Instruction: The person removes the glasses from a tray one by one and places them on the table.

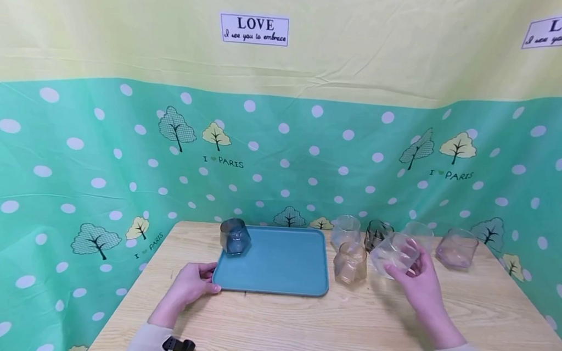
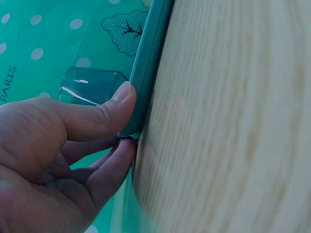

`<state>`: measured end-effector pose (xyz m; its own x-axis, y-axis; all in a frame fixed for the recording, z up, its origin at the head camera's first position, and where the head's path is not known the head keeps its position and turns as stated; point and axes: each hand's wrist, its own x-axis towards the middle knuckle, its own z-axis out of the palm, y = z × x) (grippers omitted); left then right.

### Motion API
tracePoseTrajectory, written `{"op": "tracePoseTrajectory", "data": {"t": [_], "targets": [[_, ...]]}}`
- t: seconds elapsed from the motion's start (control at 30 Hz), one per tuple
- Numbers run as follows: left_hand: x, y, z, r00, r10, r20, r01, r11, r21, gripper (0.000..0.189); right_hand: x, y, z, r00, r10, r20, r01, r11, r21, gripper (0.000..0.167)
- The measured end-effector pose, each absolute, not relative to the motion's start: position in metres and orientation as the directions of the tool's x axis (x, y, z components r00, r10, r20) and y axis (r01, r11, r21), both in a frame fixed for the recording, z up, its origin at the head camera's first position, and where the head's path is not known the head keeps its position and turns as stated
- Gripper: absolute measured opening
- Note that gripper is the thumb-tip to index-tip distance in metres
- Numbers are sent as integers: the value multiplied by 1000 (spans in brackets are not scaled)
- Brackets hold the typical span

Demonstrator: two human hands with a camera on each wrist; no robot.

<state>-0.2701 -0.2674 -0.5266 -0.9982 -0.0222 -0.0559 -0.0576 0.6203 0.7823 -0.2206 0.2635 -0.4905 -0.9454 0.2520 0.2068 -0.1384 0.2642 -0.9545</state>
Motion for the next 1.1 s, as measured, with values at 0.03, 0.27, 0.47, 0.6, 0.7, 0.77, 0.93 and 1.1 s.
{"op": "tracePoseTrajectory", "data": {"t": [0.03, 0.27, 0.47, 0.6, 0.7, 0.77, 0.93, 1.1], "targets": [[-270, -268, -526, -998, -20, -56, -57, 622, 781, 68, -222, 267, -492, -948, 251, 196, -126, 270, -955, 92], [-271, -269, -525, -998, -17, -56, -55, 625, 779, 70, -230, 283, -500, -973, 206, 100, -45, 259, -965, 93], [-272, -271, -525, -998, -23, -56, -58, 632, 773, 70, -235, 287, -508, -986, 152, 70, -19, 317, -948, 95], [-271, -272, -525, -998, -25, -52, -56, 635, 770, 69, -236, 286, -512, -988, 136, 69, -16, 357, -934, 99], [-271, -271, -526, -998, -22, -55, -56, 631, 774, 69, -235, 286, -515, -989, 135, 61, -7, 369, -929, 101], [-270, -270, -527, -998, -17, -56, -54, 629, 775, 68, -234, 287, -516, -988, 141, 59, 0, 388, -922, 102], [-270, -269, -528, -998, -21, -53, -55, 624, 779, 67, -235, 287, -519, -987, 146, 70, -4, 409, -912, 101], [-269, -268, -527, -998, -21, -55, -57, 624, 779, 68, -234, 286, -523, -984, 164, 70, 4, 411, -911, 102]]}}
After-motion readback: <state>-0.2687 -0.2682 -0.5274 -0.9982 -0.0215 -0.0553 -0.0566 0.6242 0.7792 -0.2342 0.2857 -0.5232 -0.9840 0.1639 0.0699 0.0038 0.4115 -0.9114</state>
